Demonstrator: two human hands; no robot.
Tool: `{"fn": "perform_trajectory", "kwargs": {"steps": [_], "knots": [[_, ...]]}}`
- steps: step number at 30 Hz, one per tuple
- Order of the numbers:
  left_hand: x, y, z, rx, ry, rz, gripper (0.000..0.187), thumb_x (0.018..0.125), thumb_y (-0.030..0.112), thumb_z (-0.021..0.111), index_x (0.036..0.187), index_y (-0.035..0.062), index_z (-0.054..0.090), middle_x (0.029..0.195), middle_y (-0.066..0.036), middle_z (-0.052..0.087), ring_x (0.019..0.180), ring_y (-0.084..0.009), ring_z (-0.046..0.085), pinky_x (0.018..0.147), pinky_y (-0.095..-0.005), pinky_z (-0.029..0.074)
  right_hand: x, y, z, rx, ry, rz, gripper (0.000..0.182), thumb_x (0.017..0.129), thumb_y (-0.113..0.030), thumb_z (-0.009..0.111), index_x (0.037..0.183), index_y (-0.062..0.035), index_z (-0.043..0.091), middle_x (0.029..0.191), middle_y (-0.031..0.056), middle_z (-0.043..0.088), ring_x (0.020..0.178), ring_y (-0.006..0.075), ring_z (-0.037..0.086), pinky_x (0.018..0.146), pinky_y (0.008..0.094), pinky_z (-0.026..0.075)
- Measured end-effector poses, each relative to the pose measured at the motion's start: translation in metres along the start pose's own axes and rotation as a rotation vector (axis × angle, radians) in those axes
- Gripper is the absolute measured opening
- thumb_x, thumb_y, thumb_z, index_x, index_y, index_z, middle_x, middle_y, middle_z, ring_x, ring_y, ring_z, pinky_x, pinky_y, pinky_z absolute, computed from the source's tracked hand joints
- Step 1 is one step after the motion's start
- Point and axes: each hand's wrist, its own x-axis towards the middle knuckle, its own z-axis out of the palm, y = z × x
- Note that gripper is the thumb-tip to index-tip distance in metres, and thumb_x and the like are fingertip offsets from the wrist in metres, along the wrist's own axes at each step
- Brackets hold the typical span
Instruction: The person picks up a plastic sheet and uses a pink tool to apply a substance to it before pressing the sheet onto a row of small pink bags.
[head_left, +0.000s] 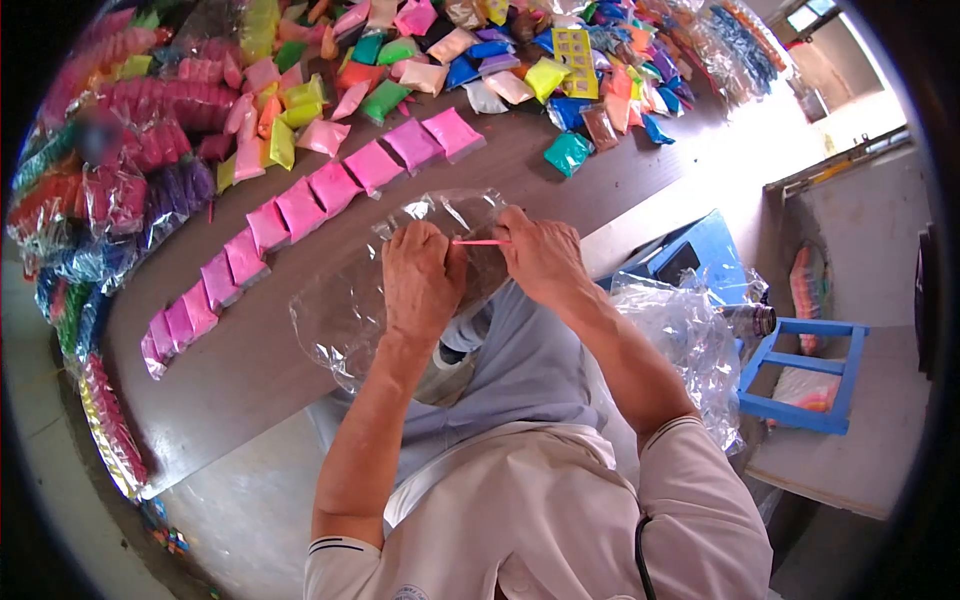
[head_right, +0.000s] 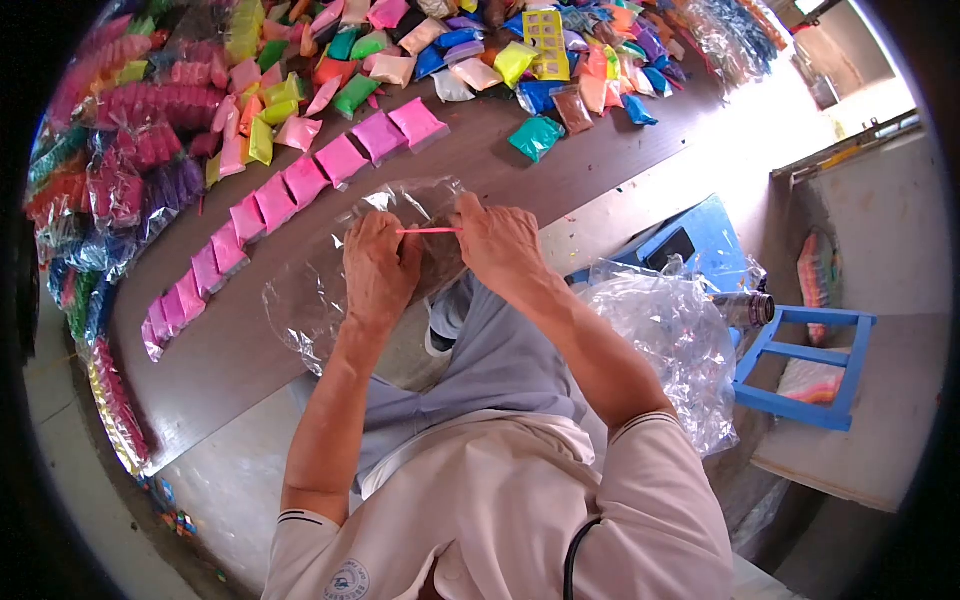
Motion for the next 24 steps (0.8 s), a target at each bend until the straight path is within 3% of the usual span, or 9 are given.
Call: {"fn": "perform_trajectory", "kwargs": {"steps": [3, 6, 9, 12, 15, 18, 21, 22, 24], "knots": [[0.001, 0.000, 0.001, -0.011, 0.005, -0.014, 0.016, 0.089, 0.013, 0.069, 0.081, 0.0017, 0.062, 0.092, -0.012, 0.060, 0.092, -0.0345, 0.059, 0.081, -0.0473, 0.044, 0.003, 0.014, 0.009, 0.132, 0.063, -0.008, 0.019, 0.097, -0.025, 0.063, 0.095, -0.0065, 0.064, 0.079, 0.0201, 0.068, 0.081, 0.0427, 0.067, 0.067, 0.0527, 0.048], [0.002, 0.002, 0.000, 0.006, 0.031, -0.005, 0.017, 0.089, 0.014, 0.069, 0.079, 0.0021, 0.061, 0.090, -0.012, 0.060, 0.090, -0.0342, 0.060, 0.080, -0.0472, 0.045, 0.000, 0.033, 0.008, 0.485, 0.196, -0.031, 0.018, 0.097, -0.022, 0.063, 0.096, -0.0045, 0.064, 0.075, 0.0166, 0.066, 0.070, 0.0334, 0.067, 0.063, 0.0446, 0.048], [0.001, 0.000, 0.002, 0.010, 0.039, 0.018, 0.019, 0.089, 0.015, 0.069, 0.078, 0.0025, 0.061, 0.089, -0.011, 0.060, 0.089, -0.0336, 0.060, 0.080, -0.0472, 0.045, -0.011, 0.042, -0.006, 0.750, 0.231, 0.073, 0.020, 0.101, -0.021, 0.059, 0.096, -0.0020, 0.064, 0.070, -0.0015, 0.051, 0.062, 0.0091, 0.046, 0.057, 0.0294, 0.040], [0.001, 0.001, 0.002, -0.010, 0.049, 0.021, 0.018, 0.089, 0.012, 0.070, 0.080, 0.0020, 0.057, 0.088, -0.013, 0.059, 0.089, -0.0366, 0.059, 0.080, -0.0473, 0.046, -0.021, 0.070, -0.021, 1.070, 0.124, 0.351, 0.025, 0.103, -0.025, 0.060, 0.097, -0.0015, 0.065, 0.071, -0.0029, 0.051, 0.063, 0.0089, 0.048, 0.057, 0.0294, 0.041], [0.001, 0.002, 0.001, 0.004, 0.043, 0.018, 0.018, 0.089, 0.012, 0.069, 0.080, 0.0022, 0.057, 0.088, -0.013, 0.059, 0.089, -0.0363, 0.059, 0.080, -0.0471, 0.046, -0.031, 0.076, -0.041, 0.898, 0.094, 0.369, 0.027, 0.105, -0.031, 0.058, 0.102, -0.0062, 0.068, 0.070, -0.0046, 0.050, 0.060, 0.0048, 0.045, 0.052, 0.0255, 0.035], [0.001, 0.002, 0.001, -0.014, 0.030, 0.009, 0.019, 0.089, 0.012, 0.069, 0.080, 0.0023, 0.057, 0.088, -0.013, 0.059, 0.089, -0.0358, 0.059, 0.081, -0.0470, 0.045, -0.030, 0.051, -0.040, 0.652, 0.093, 0.163, 0.029, 0.105, -0.033, 0.059, 0.102, -0.0049, 0.068, 0.068, -0.0033, 0.050, 0.059, 0.0075, 0.048, 0.054, 0.0278, 0.039], [0.001, 0.000, 0.001, -0.006, 0.024, 0.026, 0.017, 0.089, 0.012, 0.069, 0.080, 0.0023, 0.058, 0.089, -0.012, 0.060, 0.089, -0.0350, 0.060, 0.080, -0.0466, 0.045, -0.015, 0.023, -0.019, 0.407, 0.093, -0.029, 0.023, 0.098, -0.024, 0.066, 0.108, -0.0038, 0.067, 0.071, 0.0140, 0.066, 0.063, 0.0281, 0.066, 0.064, 0.0406, 0.050], [0.002, 0.000, -0.001, -0.002, 0.026, 0.026, 0.017, 0.089, 0.012, 0.069, 0.080, 0.0023, 0.058, 0.089, -0.012, 0.060, 0.089, -0.0350, 0.060, 0.080, -0.0466, 0.045, -0.012, 0.014, -0.014, 0.410, 0.093, -0.033, 0.023, 0.098, -0.024, 0.066, 0.108, -0.0038, 0.067, 0.071, 0.0140, 0.066, 0.063, 0.0281, 0.066, 0.064, 0.0406, 0.050], [0.002, 0.002, -0.001, -0.033, 0.029, 0.019, 0.015, 0.088, 0.011, 0.069, 0.081, 0.0022, 0.059, 0.089, -0.012, 0.060, 0.088, -0.0348, 0.060, 0.079, -0.0463, 0.045, -0.007, 0.001, -0.005, 0.165, 0.127, -0.059, 0.019, 0.094, -0.021, 0.066, 0.105, -0.0054, 0.063, 0.077, 0.0185, 0.069, 0.076, 0.0402, 0.068, 0.065, 0.0514, 0.049]]}}
